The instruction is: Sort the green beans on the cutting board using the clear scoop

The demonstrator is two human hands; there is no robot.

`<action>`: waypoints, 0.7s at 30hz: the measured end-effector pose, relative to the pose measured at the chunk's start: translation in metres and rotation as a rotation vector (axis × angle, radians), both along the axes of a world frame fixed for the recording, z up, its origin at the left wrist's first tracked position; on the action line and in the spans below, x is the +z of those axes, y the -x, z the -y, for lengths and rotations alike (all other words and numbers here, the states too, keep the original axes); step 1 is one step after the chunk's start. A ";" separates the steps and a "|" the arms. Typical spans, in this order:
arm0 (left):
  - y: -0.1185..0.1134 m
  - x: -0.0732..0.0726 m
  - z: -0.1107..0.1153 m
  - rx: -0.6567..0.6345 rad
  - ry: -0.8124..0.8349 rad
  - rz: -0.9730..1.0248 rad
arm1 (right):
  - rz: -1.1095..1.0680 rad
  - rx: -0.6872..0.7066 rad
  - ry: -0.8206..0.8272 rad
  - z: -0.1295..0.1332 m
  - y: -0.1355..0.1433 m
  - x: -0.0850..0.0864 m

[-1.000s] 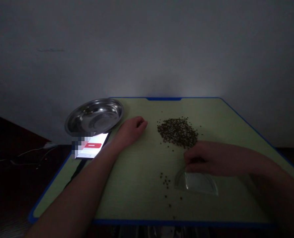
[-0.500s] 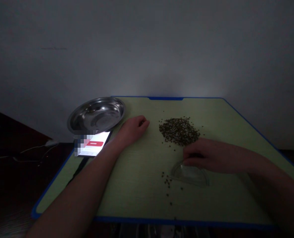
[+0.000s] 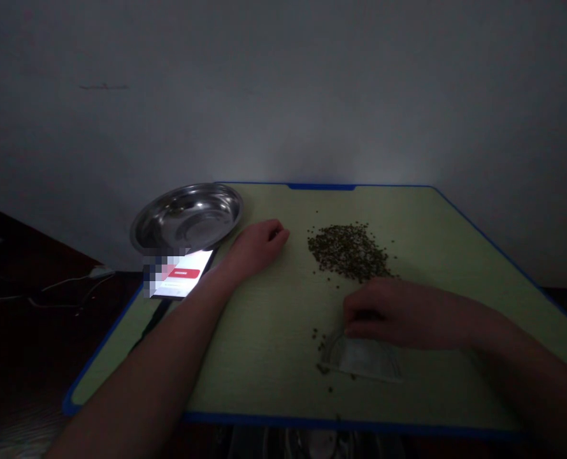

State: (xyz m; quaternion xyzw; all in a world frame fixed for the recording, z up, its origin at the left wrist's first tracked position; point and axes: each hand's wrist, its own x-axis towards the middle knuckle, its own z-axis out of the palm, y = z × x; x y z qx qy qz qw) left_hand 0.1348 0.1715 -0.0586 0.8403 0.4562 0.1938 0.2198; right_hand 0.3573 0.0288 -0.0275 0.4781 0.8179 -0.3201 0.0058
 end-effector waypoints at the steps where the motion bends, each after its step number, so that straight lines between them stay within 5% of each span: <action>1: 0.000 0.000 0.000 0.001 0.000 -0.002 | 0.006 0.002 -0.002 0.001 0.001 0.001; 21: 0.000 -0.001 -0.001 -0.007 -0.008 -0.003 | -0.052 0.070 0.072 0.018 0.018 0.006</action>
